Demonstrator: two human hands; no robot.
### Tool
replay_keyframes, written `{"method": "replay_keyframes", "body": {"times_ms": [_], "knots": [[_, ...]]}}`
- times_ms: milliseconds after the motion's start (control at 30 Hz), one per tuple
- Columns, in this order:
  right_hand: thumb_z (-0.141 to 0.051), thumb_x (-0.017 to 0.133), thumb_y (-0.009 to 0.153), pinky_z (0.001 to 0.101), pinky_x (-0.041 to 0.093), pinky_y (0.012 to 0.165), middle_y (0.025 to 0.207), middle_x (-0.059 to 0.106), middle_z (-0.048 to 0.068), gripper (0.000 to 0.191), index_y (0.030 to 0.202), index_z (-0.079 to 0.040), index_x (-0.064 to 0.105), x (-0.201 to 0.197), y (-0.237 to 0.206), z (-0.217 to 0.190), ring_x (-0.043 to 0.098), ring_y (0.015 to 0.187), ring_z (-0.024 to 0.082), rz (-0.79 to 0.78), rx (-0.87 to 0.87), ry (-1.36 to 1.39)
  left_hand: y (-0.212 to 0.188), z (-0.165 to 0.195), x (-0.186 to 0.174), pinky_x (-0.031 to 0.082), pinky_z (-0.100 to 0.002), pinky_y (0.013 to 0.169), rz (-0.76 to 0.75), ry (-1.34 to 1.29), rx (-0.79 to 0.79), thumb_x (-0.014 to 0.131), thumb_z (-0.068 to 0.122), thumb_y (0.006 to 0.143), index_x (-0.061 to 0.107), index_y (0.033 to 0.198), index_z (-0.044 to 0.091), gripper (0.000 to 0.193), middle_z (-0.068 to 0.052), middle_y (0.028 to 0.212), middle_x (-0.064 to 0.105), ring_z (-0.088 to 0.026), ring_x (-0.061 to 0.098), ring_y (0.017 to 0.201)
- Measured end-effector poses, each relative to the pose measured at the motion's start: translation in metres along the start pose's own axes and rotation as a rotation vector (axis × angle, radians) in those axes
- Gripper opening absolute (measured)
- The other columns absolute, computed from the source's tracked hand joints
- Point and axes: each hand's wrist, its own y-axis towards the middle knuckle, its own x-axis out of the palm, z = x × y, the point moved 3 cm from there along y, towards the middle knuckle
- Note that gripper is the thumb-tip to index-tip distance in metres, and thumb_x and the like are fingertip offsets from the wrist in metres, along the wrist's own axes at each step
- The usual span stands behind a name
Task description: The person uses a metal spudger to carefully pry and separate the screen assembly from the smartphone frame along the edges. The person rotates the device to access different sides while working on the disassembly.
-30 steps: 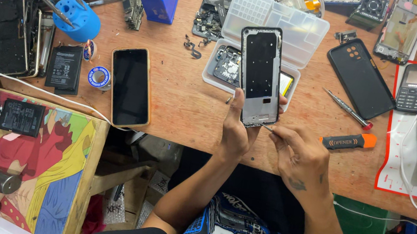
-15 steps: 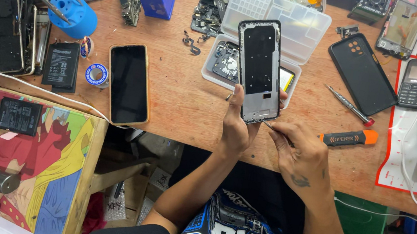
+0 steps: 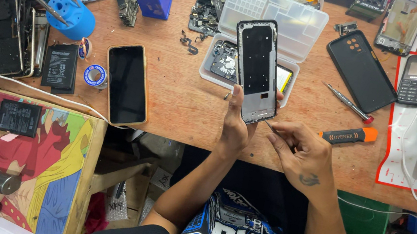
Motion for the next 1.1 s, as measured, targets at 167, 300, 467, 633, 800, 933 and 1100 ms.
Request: {"method": "replay_keyframes", "body": {"times_ms": [167, 300, 467, 633, 800, 933, 1100], "knots": [[-0.006, 0.081, 0.088, 0.0213, 0.036, 0.049, 0.069, 0.062, -0.001, 0.019, 0.105, -0.004, 0.074, -0.009, -0.002, 0.000, 0.047, 0.058, 0.003, 0.054, 0.015, -0.024, 0.000, 0.005, 0.001, 0.054, -0.036, 0.093, -0.022, 0.053, 0.050, 0.026, 0.056, 0.116, 0.064, 0.125, -0.002, 0.070, -0.016, 0.113, 0.070, -0.023, 0.067, 0.104], [-0.006, 0.080, 0.091, 0.0198, 0.039, 0.054, 0.077, 0.064, -0.002, 0.017, 0.106, -0.003, 0.072, -0.022, -0.002, 0.000, 0.049, 0.065, 0.001, 0.116, 0.035, 0.047, 0.000, 0.008, 0.001, 0.056, -0.037, 0.090, 0.000, 0.055, 0.052, 0.026, 0.055, 0.114, 0.062, 0.127, -0.001, 0.067, -0.016, 0.113, 0.071, -0.023, 0.067, 0.103], [-0.005, 0.079, 0.092, 0.0231, 0.050, 0.061, 0.085, 0.070, 0.004, 0.015, 0.106, -0.004, 0.073, -0.021, 0.003, -0.009, 0.064, 0.072, 0.007, 0.108, -0.066, -0.027, -0.002, 0.013, 0.003, 0.055, -0.036, 0.094, -0.009, 0.085, 0.060, 0.028, 0.056, 0.113, 0.061, 0.129, -0.001, 0.068, -0.016, 0.116, 0.070, -0.023, 0.067, 0.107], [0.002, 0.075, 0.087, 0.0315, 0.055, 0.068, 0.095, 0.072, 0.012, 0.023, 0.110, -0.005, 0.074, 0.001, 0.005, -0.021, 0.072, 0.081, 0.022, 0.041, -0.246, -0.188, -0.004, 0.013, 0.008, 0.055, -0.037, 0.097, -0.030, 0.079, 0.085, 0.030, 0.058, 0.112, 0.061, 0.129, -0.001, 0.068, -0.016, 0.118, 0.069, -0.023, 0.066, 0.109], [0.007, 0.065, 0.089, 0.0353, 0.056, 0.067, 0.092, 0.071, 0.014, 0.034, 0.120, -0.004, 0.073, 0.004, 0.002, -0.017, 0.072, 0.079, 0.026, -0.097, -0.226, -0.258, -0.005, 0.009, 0.007, 0.054, -0.036, 0.097, -0.003, 0.087, 0.093, 0.030, 0.059, 0.113, 0.061, 0.128, -0.002, 0.070, -0.015, 0.117, 0.068, -0.022, 0.065, 0.108], [-0.003, 0.073, 0.088, 0.0389, 0.054, 0.065, 0.089, 0.071, 0.017, 0.024, 0.112, -0.001, 0.070, 0.008, 0.000, -0.012, 0.070, 0.078, 0.032, -0.164, -0.235, -0.287, -0.005, 0.009, 0.007, 0.053, -0.036, 0.097, -0.004, 0.079, 0.077, 0.031, 0.058, 0.112, 0.059, 0.131, -0.002, 0.069, -0.016, 0.121, 0.067, -0.022, 0.064, 0.110], [-0.006, 0.073, 0.091, 0.0339, 0.057, 0.063, 0.097, 0.073, 0.017, 0.027, 0.116, 0.002, 0.068, 0.006, 0.001, -0.008, 0.075, 0.078, 0.025, -0.085, -0.263, -0.194, -0.008, 0.017, 0.009, 0.052, -0.038, 0.100, -0.054, 0.088, 0.062, 0.033, 0.055, 0.112, 0.057, 0.135, -0.002, 0.066, -0.017, 0.125, 0.065, -0.023, 0.063, 0.114]]}}
